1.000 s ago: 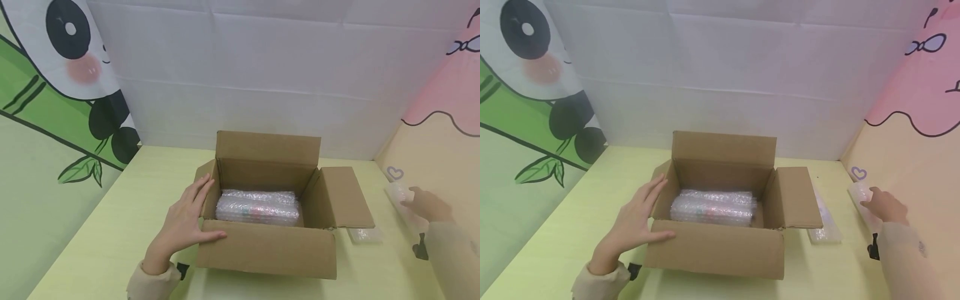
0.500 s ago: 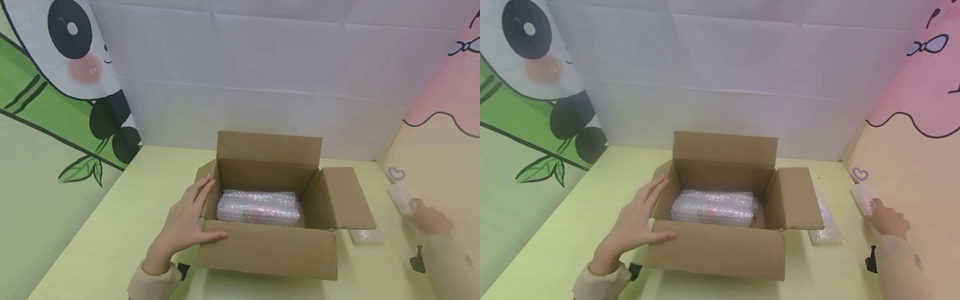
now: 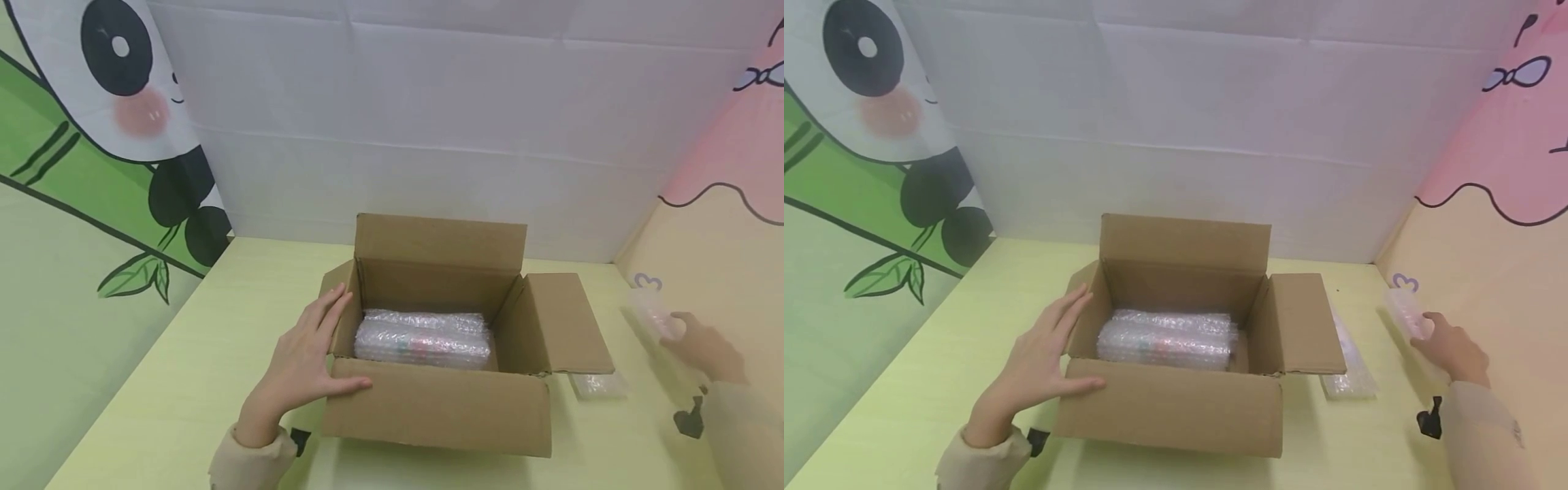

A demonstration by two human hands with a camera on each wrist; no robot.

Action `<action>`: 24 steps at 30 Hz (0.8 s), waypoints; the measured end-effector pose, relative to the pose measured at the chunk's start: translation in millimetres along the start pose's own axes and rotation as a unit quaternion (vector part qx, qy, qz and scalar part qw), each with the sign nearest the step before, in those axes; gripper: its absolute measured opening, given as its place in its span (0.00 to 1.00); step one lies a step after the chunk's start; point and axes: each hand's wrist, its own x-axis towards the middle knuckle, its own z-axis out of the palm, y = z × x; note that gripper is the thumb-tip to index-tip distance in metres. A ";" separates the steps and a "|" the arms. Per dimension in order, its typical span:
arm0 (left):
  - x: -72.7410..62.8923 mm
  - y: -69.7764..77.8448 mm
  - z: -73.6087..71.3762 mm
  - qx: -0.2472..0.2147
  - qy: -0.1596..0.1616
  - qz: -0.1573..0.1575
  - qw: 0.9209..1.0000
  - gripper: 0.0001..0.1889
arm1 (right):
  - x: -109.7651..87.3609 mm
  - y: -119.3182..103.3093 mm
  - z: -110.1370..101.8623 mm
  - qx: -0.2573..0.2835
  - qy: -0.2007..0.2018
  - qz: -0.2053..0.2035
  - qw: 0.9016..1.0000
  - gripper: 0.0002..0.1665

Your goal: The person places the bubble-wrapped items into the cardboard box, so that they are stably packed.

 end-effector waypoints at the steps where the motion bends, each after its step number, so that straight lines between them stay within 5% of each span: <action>1: 0.3 -0.1 -0.1 0.000 -0.001 0.000 1.000 0.62 | 0.9 -2.6 -4.9 0.001 0.004 -0.005 1.000 0.47; 9: 1.8 0.3 -2.1 -0.003 -0.010 -0.010 1.000 0.62 | 3.9 -50.0 -51.6 -0.014 0.079 -0.052 0.995 0.44; 18: 1.9 1.0 -2.5 -0.003 -0.016 -0.016 1.000 0.63 | -20.1 -149.0 -97.2 -0.043 0.147 -0.120 0.981 0.39; 24: 1.6 1.3 -1.6 -0.003 -0.019 -0.020 1.000 0.62 | -47.7 -218.4 -116.2 -0.057 0.197 -0.196 0.959 0.36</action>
